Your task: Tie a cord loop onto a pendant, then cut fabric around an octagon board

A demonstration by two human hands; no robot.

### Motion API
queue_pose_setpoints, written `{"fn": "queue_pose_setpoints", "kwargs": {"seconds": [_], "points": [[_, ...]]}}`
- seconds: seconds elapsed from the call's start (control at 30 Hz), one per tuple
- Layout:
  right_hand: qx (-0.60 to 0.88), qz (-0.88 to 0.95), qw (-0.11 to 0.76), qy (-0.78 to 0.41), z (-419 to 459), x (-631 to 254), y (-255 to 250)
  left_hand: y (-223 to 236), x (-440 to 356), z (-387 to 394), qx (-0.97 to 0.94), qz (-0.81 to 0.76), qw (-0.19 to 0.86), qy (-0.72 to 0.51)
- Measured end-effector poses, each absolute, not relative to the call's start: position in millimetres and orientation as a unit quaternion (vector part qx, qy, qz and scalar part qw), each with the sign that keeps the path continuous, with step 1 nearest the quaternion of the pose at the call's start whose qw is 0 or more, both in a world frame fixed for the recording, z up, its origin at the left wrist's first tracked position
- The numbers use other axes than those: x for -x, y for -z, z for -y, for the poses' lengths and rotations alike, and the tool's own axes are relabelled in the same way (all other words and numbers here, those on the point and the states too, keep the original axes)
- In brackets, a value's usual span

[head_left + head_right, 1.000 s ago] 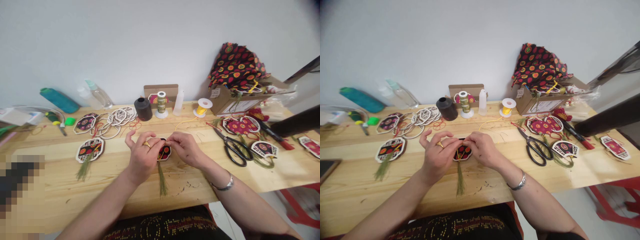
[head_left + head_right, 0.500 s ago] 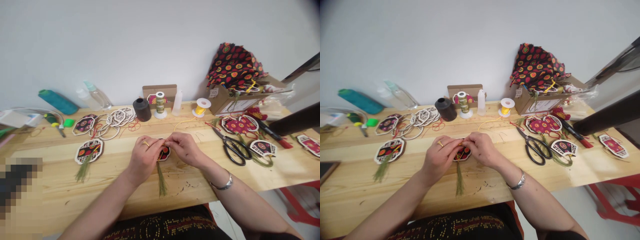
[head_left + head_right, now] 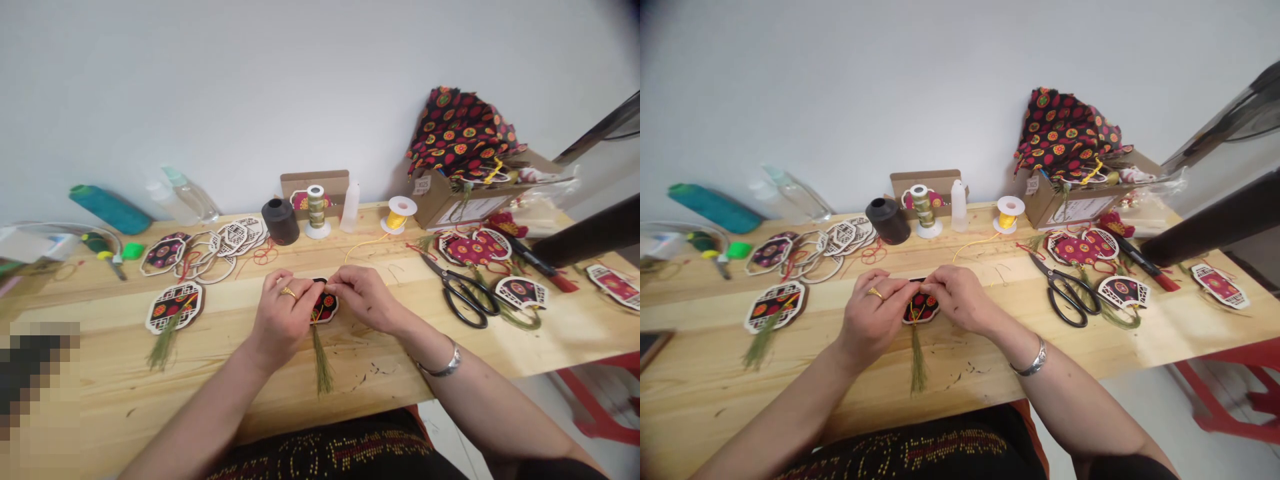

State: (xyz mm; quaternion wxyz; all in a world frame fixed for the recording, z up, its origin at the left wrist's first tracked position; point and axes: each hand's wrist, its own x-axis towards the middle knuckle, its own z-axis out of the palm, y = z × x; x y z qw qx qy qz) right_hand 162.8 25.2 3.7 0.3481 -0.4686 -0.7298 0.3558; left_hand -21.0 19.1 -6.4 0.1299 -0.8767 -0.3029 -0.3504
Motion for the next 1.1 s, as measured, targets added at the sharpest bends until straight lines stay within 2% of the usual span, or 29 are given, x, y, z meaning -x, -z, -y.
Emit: {"fn": "queue_pose_setpoints", "kwargs": {"seconds": [0.23,0.4,0.53,0.67,0.8,0.93,1.1], "points": [[0.45,0.772,0.331,-0.305,-23,-162,-3,5,19,-18,0.872,0.323,0.128,0.346],[0.439,0.819,0.292,-0.226,-22,-159,1,9,17,-18,0.857,0.343,0.063,0.378],[0.465,0.811,0.305,-0.181,-24,-160,2,9,15,-15,0.801,0.404,-0.127,0.422],[0.531,0.74,0.356,-0.207,-29,-166,0,1,13,-14,0.662,0.478,-0.365,0.447],[0.577,0.695,0.361,-0.232,-35,-171,3,-4,11,-15,0.482,0.513,-0.545,0.455],[0.576,0.701,0.342,-0.245,-35,-170,6,-5,9,-16,0.347,0.471,-0.665,0.465],[0.539,0.746,0.317,-0.229,-31,-164,6,-8,9,-18,0.261,0.449,-0.726,0.451]]}}
